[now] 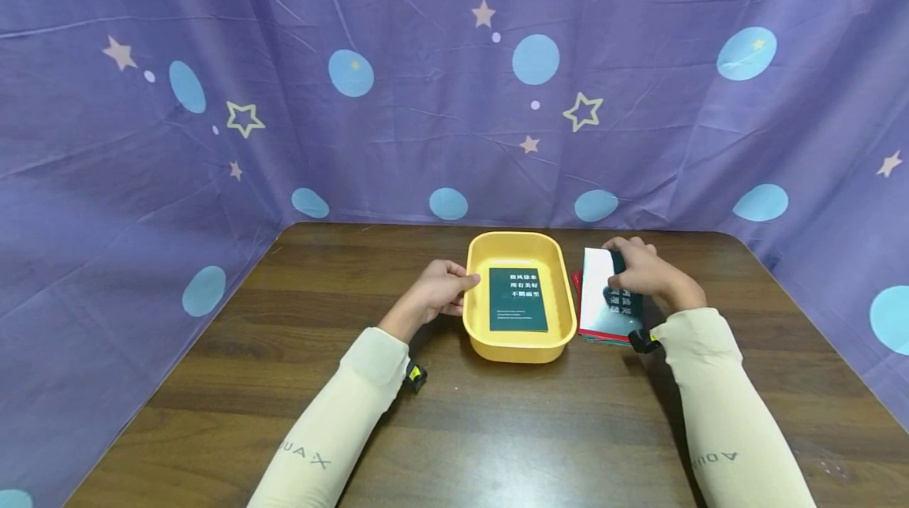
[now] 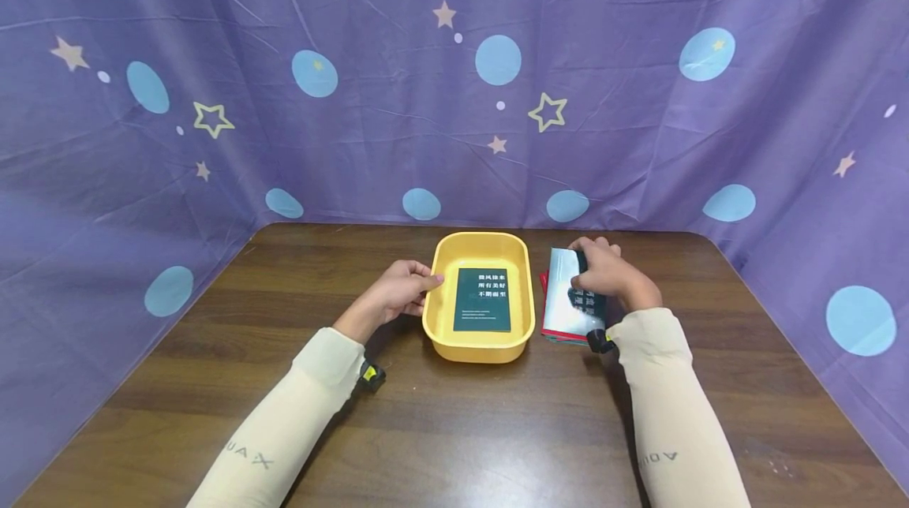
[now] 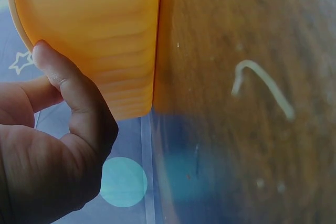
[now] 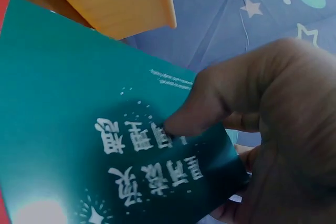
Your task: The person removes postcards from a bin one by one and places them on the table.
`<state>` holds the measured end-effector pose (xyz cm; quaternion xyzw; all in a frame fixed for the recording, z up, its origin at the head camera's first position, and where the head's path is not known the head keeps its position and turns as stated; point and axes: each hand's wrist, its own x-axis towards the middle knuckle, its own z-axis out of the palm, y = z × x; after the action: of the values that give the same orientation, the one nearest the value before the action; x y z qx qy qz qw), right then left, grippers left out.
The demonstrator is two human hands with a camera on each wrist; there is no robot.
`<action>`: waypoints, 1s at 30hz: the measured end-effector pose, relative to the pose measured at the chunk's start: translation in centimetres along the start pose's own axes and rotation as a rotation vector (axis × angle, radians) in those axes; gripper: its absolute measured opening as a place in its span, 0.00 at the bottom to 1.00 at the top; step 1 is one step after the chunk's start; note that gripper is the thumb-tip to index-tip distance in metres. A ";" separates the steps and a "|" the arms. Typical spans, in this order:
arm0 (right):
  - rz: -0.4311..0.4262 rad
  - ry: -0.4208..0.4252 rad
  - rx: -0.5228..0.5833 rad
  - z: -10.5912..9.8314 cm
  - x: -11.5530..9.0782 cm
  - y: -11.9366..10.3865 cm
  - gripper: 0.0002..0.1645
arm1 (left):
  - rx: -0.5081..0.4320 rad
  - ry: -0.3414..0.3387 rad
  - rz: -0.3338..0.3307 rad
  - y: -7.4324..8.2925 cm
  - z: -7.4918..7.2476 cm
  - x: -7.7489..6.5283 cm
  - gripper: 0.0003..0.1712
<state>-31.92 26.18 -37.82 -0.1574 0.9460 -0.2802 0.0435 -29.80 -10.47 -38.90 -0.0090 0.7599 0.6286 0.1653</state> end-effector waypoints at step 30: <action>0.050 -0.139 -0.031 0.9 0.6 1.3 0.38 | 0.008 0.002 -0.011 0.2 -0.1 -0.2 0.15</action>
<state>-32.67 26.56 -39.25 -0.1533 0.9485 -0.2526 0.1138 -29.70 -10.52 -38.67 -0.0131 0.7624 0.6248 0.1680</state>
